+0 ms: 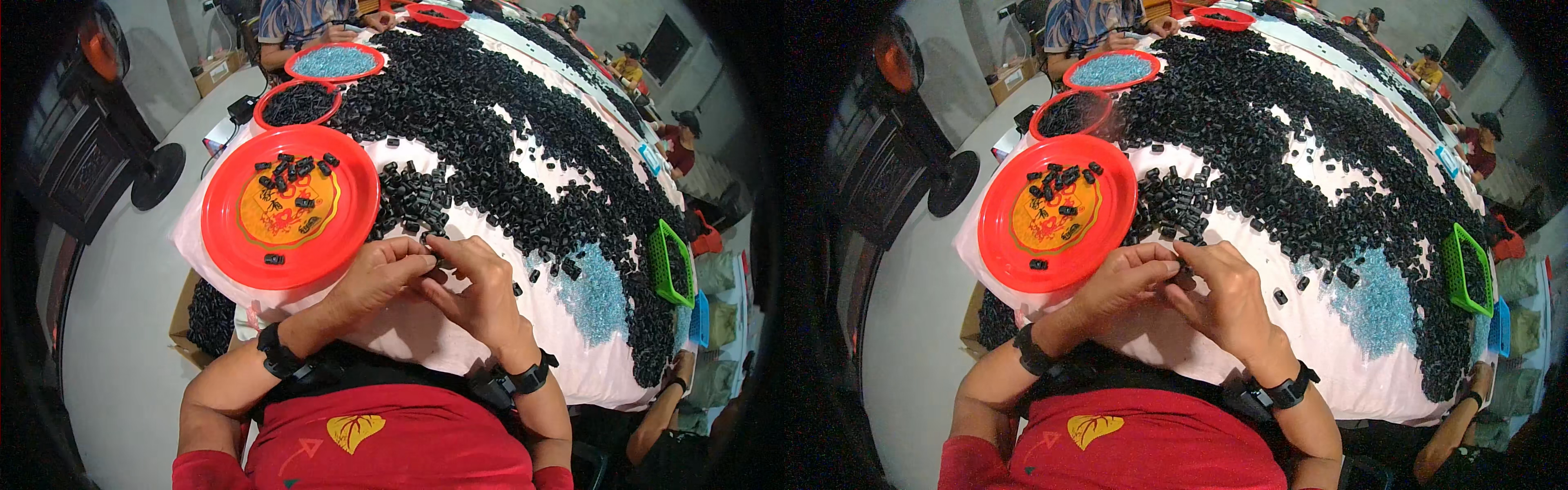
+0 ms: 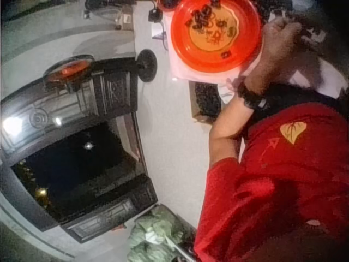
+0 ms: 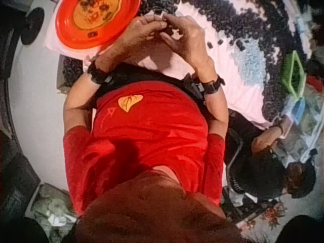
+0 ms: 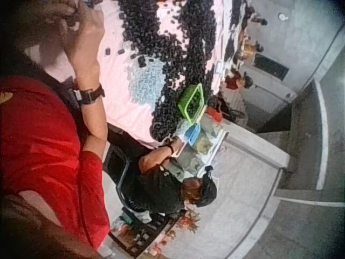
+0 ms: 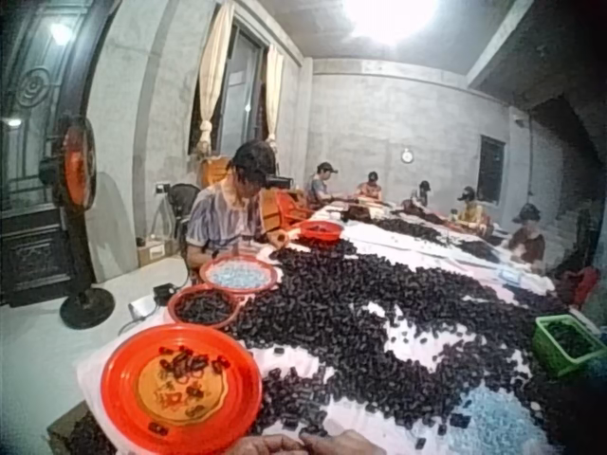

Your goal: The person sorts black plastic components by hand, picking them up from a pile and placing them onto a red tray. They then pick up a small white piece and insert it into one of the black components before returning the assembled item to the tray.

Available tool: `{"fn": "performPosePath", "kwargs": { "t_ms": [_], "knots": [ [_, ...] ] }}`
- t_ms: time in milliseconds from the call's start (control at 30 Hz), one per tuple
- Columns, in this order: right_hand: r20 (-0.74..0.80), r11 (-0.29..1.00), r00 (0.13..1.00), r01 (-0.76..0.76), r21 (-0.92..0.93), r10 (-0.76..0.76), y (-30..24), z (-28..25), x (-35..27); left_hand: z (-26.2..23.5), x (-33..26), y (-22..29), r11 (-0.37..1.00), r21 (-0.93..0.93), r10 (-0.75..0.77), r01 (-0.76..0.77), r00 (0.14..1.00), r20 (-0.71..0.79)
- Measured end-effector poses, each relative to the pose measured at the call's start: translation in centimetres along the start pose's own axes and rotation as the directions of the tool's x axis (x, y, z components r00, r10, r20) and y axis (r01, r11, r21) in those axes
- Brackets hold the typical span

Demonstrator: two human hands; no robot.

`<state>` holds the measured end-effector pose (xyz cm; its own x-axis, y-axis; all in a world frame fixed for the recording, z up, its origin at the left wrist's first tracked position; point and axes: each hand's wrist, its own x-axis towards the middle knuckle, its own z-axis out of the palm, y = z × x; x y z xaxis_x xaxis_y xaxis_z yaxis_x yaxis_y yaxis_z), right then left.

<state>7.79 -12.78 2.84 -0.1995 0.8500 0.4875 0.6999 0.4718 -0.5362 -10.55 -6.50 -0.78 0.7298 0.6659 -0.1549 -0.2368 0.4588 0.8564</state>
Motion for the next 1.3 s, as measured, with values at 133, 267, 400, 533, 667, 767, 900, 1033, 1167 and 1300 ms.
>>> {"fn": "performPosePath", "kwargs": {
  "t_ms": [133, 267, 400, 533, 667, 767, 900, 1033, 1167, 1300],
  "knots": [
    [0.004, 0.998, 1.0, 0.01, -0.061, -0.01, 0.3, 0.1, 0.2, 0.3, 0.0, -0.2, 0.996, -0.082, -0.034, 0.032, 0.999, -0.028],
    [0.002, 0.999, 1.0, 0.026, -0.027, -0.026, 0.7, 0.3, 0.3, 0.2, 0.0, -0.2, 0.996, -0.075, -0.053, 0.053, 0.999, 0.005],
    [-0.016, 0.997, 0.998, 0.059, -0.051, -0.06, 0.8, 0.0, 0.3, -0.1, 0.1, -0.5, 0.987, -0.136, -0.083, 0.087, 0.996, 0.036],
    [0.01, 0.993, 0.994, 0.11, -0.038, -0.11, 1.5, 0.0, 0.1, -0.5, -0.2, -1.0, 0.983, -0.136, -0.095, 0.122, 0.978, 0.188],
    [0.047, 0.986, 0.987, 0.153, -0.059, -0.151, 1.4, 0.0, 0.2, -0.8, 0.1, -1.8, 0.994, -0.093, -0.042, 0.058, 0.985, 0.167],
    [0.052, 0.982, 0.984, 0.174, -0.077, -0.171, 1.5, 0.1, 0.1, -0.4, 0.0, -1.7, 0.99, -0.102, -0.08, 0.093, 0.989, 0.121],
    [0.058, 0.978, 0.982, 0.186, -0.089, -0.182, 1.7, 0.2, 0.2, -0.4, 0.0, -2.2, 0.991, -0.119, -0.04, 0.052, 0.994, 0.101],
    [0.049, 0.982, 0.986, 0.165, -0.087, -0.161, 1.9, 0.2, 0.1, -0.2, 0.1, -2.1, 0.987, -0.153, -0.032, 0.046, 0.995, 0.095],
    [0.045, 0.996, 0.995, 0.09, -0.006, -0.09, 1.3, -0.2, 0.2, 0.2, 0.0, -1.2, 0.998, -0.063, -0.025, 0.029, 0.998, 0.066],
    [0.08, 0.98, 0.997, -0.018, 0.196, 0.002, 1.1, -0.8, 0.1, -0.7, -0.3, -1.3, 0.999, 0.037, 0.02, -0.022, 0.999, 0.049]
  ]
}}
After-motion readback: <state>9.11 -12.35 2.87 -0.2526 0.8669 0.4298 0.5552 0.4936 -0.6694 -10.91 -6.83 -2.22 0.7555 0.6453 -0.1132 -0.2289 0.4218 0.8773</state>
